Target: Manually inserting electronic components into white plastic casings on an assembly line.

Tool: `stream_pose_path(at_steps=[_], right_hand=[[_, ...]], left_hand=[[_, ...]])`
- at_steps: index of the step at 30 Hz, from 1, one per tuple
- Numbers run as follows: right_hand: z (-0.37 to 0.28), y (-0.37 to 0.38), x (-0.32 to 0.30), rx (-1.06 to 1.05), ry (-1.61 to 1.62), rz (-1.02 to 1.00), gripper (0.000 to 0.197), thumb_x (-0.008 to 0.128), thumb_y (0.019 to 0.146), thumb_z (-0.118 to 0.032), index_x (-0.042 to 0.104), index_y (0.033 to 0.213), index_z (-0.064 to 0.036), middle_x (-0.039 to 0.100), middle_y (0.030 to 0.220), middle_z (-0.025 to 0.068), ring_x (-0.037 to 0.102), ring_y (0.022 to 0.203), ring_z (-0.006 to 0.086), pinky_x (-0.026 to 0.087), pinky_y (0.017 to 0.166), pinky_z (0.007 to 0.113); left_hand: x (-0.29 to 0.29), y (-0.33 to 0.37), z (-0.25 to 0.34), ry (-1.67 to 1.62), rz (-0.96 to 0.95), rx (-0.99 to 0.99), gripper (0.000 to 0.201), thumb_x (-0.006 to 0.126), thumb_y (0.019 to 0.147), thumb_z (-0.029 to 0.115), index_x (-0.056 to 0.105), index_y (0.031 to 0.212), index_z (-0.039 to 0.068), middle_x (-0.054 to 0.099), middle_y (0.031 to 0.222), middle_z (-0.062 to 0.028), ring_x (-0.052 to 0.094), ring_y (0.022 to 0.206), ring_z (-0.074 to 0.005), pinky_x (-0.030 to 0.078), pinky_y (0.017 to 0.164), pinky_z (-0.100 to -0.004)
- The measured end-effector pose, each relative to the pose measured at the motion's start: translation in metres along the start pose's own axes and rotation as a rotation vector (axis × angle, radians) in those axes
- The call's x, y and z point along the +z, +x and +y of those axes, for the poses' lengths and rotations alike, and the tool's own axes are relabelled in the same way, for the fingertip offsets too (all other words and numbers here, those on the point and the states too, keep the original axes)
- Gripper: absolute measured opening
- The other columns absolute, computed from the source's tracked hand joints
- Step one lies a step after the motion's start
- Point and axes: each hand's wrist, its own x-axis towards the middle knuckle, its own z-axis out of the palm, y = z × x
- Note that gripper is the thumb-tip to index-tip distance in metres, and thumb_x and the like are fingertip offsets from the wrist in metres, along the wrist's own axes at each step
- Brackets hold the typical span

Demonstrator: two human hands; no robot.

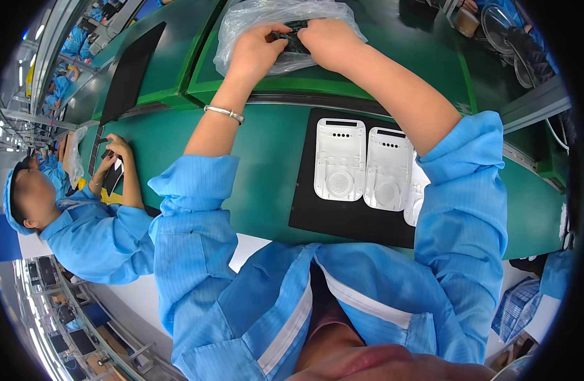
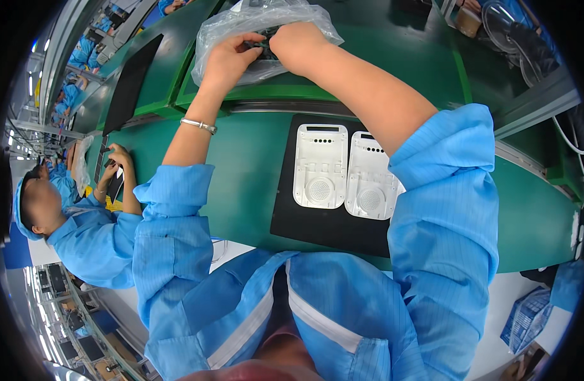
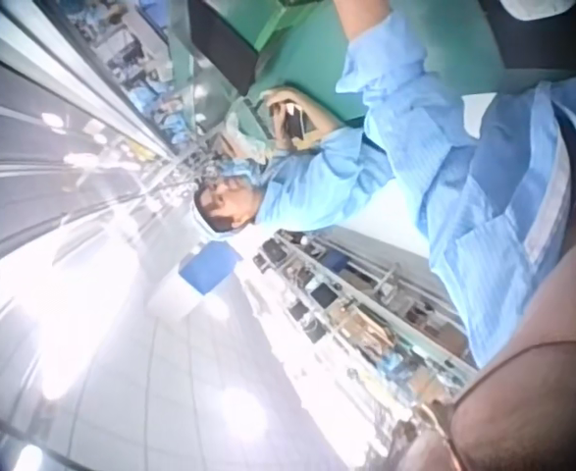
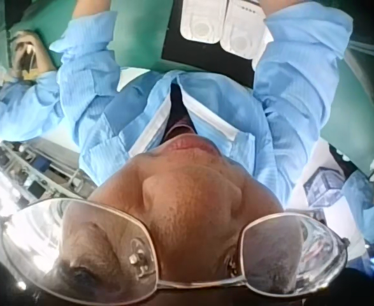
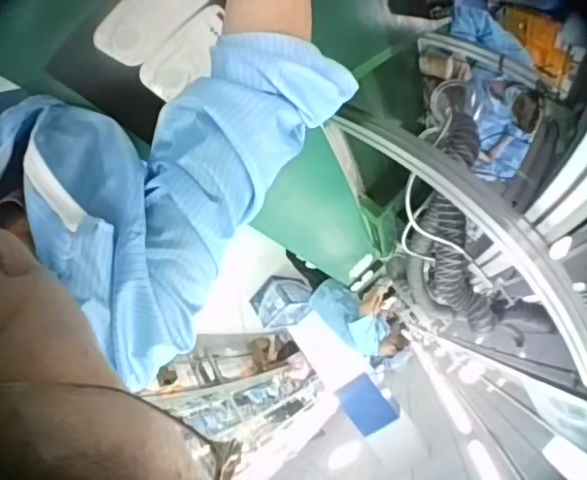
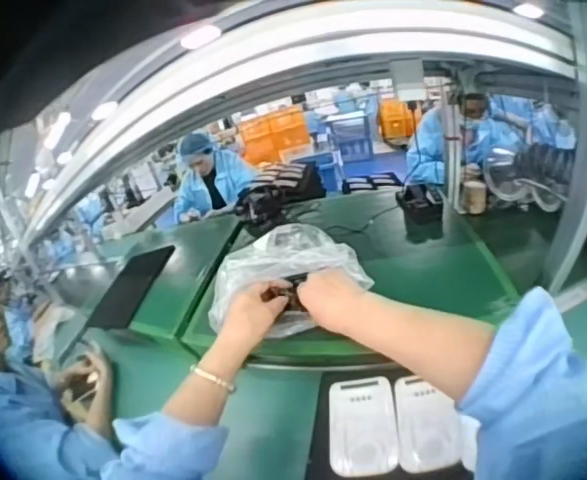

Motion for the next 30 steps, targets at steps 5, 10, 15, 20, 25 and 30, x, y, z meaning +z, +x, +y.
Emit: stream_pose_path(at_steps=[5,10,15,20,25,30], right_hand=[[0.008,-0.007,0.006,0.025,0.214,0.216,0.028,0.056,0.072,-0.002,0.06,0.099,-0.0066,0.064,0.083,0.0146,0.062,0.079,0.0326,0.05,0.069,0.042],[0.004,-0.039,-0.009,0.241,0.76,0.397,0.027,0.055,0.078,-0.008,0.062,0.104,-0.0067,0.065,0.084,0.0105,0.064,0.08,0.0226,0.05,0.071,0.032],[0.025,-0.097,-0.013,0.291,1.494,0.214,0.02,0.059,0.086,-0.013,0.062,0.104,-0.0068,0.066,0.091,0.0062,0.062,0.086,0.0184,0.05,0.077,0.031],[0.025,-0.214,-0.025,0.554,1.295,0.244,0.028,0.061,0.085,-0.006,0.058,0.112,-0.0009,0.061,0.095,0.0021,0.06,0.09,0.0108,0.047,0.083,0.022],[0.042,-0.316,0.022,0.689,0.773,0.243,0.028,0.064,0.082,-0.011,0.064,0.109,-0.0086,0.067,0.094,0.0049,0.063,0.083,0.0118,0.05,0.077,0.024],[0.044,-0.349,0.039,0.238,0.209,0.352,0.021,0.065,0.077,-0.006,0.066,0.098,-0.0056,0.065,0.087,0.0082,0.062,0.083,0.0235,0.051,0.073,0.031]], left_hand=[[0.005,-0.01,0.006,0.191,0.188,0.219,0.021,0.062,0.081,0.016,0.066,0.1,0.008,0.063,0.077,-0.0095,0.058,0.068,-0.019,0.047,0.065,-0.03],[0.005,-0.024,0.019,0.216,0.229,0.271,0.015,0.059,0.082,0.015,0.064,0.092,0.004,0.064,0.084,-0.0143,0.06,0.081,-0.0329,0.048,0.072,-0.0393],[0.006,-0.037,0.022,0.306,0.283,0.444,0.013,0.059,0.082,0.015,0.063,0.088,0.004,0.063,0.086,-0.0164,0.059,0.083,-0.0357,0.048,0.072,-0.0416],[0.011,-0.101,0.042,-0.197,0.199,0.137,0.016,0.064,0.085,0.012,0.065,0.098,0.002,0.065,0.085,-0.0026,0.059,0.077,-0.0064,0.047,0.07,-0.02],[0.057,-0.169,0.028,-0.505,-0.009,-0.15,0.016,0.064,0.085,0.007,0.064,0.099,0.0,0.064,0.09,-0.0048,0.06,0.081,-0.01,0.05,0.074,-0.022],[0.101,-0.203,0.037,-0.689,-0.154,-0.263,0.015,0.062,0.086,0.005,0.062,0.099,-0.001,0.063,0.095,-0.0069,0.061,0.083,-0.0122,0.052,0.075,-0.0242]])
